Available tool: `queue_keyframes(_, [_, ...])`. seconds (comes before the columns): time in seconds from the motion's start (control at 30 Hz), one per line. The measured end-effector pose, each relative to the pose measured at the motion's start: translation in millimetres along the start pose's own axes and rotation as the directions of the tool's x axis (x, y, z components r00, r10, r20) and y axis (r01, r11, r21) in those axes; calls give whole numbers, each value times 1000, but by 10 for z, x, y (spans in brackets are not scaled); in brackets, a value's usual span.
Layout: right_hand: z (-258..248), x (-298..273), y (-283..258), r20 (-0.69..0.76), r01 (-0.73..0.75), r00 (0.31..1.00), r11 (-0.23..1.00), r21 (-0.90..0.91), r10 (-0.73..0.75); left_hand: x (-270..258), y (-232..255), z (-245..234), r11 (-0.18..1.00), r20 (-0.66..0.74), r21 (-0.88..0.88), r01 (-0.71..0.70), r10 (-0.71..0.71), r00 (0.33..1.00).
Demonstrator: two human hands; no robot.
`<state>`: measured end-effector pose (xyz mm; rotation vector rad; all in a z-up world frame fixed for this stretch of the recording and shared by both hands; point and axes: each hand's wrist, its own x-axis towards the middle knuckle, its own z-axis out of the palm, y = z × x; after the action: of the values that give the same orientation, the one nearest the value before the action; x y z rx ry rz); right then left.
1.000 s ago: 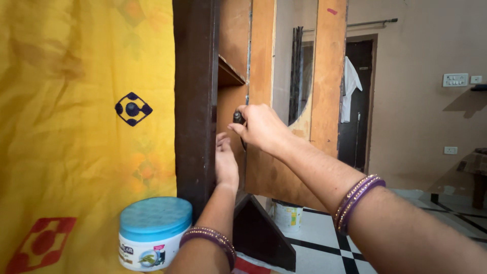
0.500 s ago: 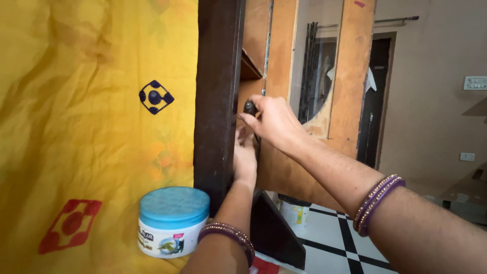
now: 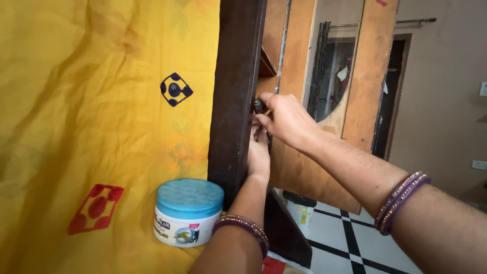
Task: The person uses a screwdriver to remove screws from the side of a wooden cabinet. They work on multiple fasteners along the vertical edge, then detach and set aside a wooden door panel from the cabinet frame.
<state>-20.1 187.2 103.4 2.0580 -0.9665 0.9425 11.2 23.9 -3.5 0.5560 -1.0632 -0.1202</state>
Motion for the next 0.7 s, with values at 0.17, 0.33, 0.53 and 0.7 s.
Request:
queue_keyframes(0.17, [6, -9, -29, 0, 2, 1000, 1000, 16, -2, 74, -5, 109, 880, 44, -473, 46, -29, 999])
queue_keyframes(0.33, [47, -17, -25, 10, -12, 1000, 1000, 11, 12, 27, 90, 23, 986, -44, -114, 117, -123, 991])
queue_keyframes(0.53, [83, -1, 1, 7, 30, 1000, 1000, 0, -30, 12, 216, -43, 918, -19, -341, 201, -221, 975])
queue_keyframes(0.7, [80, -14, -8, 5, 40, 999, 999, 2, -40, 0, 194, -68, 994, -73, -19, 112, -113, 991])
